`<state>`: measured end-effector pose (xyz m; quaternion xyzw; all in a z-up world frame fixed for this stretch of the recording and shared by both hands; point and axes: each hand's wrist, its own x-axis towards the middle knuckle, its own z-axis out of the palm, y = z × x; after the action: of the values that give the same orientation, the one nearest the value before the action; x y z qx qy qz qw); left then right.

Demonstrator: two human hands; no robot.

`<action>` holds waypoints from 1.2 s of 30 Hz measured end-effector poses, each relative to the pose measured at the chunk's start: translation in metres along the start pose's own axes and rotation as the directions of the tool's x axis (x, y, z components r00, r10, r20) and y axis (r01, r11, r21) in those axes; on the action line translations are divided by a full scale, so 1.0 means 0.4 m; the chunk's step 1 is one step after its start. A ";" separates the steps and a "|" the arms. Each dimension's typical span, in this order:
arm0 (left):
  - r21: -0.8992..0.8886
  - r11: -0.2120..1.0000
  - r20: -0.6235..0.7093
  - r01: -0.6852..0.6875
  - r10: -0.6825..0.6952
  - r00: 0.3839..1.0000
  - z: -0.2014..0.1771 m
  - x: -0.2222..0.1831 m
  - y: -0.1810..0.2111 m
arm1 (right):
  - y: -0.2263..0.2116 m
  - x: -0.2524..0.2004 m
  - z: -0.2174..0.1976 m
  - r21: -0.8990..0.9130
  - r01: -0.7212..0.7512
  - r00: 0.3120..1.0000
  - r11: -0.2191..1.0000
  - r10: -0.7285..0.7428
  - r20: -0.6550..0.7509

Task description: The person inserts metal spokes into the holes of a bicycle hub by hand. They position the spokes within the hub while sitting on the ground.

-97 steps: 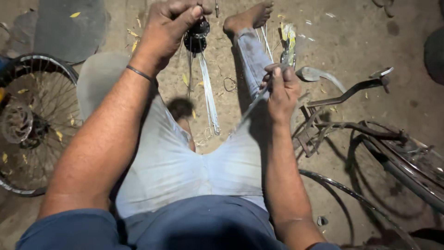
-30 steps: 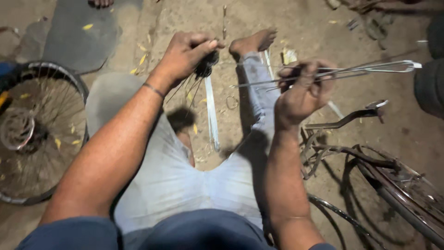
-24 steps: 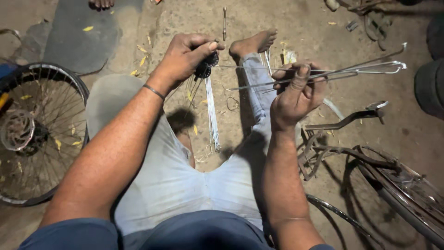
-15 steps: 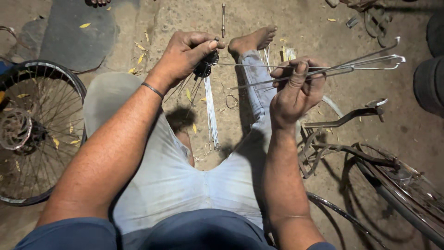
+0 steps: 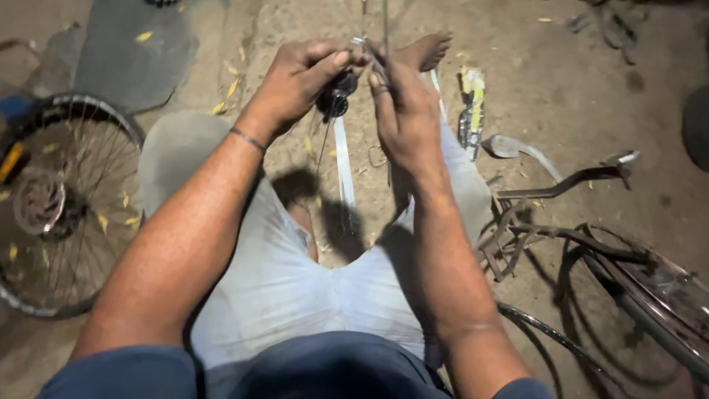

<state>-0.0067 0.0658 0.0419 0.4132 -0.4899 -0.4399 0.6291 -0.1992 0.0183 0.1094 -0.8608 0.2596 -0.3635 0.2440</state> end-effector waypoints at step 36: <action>-0.095 0.995 0.066 0.043 -0.037 0.997 -0.015 -0.005 -0.025 | 0.159 -0.123 -0.046 0.609 0.026 0.893 0.793 0.256 -0.371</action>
<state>-0.0024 0.0656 0.0307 0.3778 -0.4798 -0.4884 0.6233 -0.2597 -0.0025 0.0574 -0.6178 0.2322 -0.5931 0.4612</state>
